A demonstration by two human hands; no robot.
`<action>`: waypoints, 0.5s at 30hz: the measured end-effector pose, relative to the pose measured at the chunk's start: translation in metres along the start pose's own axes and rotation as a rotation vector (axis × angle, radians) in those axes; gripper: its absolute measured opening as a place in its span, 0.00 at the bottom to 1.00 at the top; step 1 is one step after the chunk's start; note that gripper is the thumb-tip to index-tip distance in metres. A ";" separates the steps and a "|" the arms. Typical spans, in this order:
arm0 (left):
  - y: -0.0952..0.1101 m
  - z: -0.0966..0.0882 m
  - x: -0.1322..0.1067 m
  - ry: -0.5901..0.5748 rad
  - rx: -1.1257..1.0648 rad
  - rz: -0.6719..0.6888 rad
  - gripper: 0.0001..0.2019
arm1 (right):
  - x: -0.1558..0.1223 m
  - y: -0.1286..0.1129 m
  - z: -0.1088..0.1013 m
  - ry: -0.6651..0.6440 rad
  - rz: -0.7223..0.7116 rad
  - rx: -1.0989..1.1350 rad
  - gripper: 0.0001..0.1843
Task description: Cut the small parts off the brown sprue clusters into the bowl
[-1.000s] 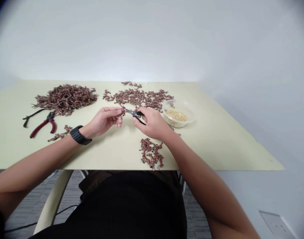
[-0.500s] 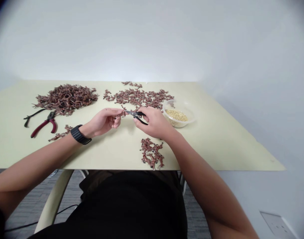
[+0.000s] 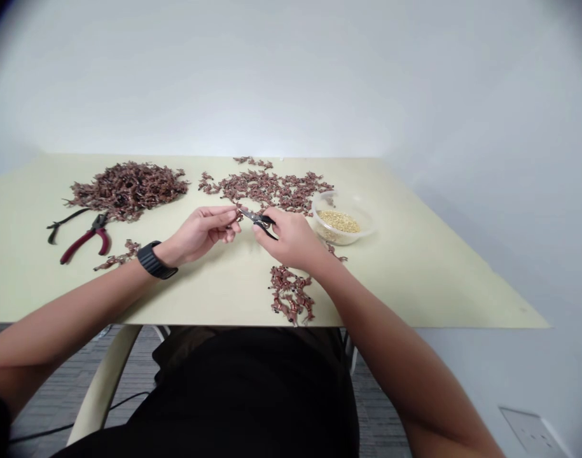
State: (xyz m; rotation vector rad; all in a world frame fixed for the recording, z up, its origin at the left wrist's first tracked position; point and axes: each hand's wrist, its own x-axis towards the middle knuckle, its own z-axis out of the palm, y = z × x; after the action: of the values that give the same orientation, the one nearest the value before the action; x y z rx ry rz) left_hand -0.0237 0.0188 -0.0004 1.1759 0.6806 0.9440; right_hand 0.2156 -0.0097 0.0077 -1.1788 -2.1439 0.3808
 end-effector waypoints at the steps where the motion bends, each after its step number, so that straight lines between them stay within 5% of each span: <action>1: -0.003 0.001 0.000 0.025 0.016 0.031 0.15 | 0.000 -0.002 0.005 0.017 0.040 0.030 0.13; 6: -0.019 0.012 0.004 0.165 0.168 0.232 0.21 | 0.003 -0.008 0.025 0.031 0.167 0.360 0.19; 10: -0.019 0.003 0.009 0.314 0.538 0.490 0.18 | 0.005 -0.011 0.028 -0.204 0.426 0.889 0.22; 15: -0.002 -0.022 0.013 0.194 0.992 0.653 0.17 | 0.006 -0.012 0.022 -0.333 0.500 1.119 0.23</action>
State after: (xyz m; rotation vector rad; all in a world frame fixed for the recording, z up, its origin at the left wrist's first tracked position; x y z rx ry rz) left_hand -0.0358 0.0402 -0.0084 2.2944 0.9913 1.3184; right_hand 0.1908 -0.0105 0.0005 -0.9380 -1.3779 1.8017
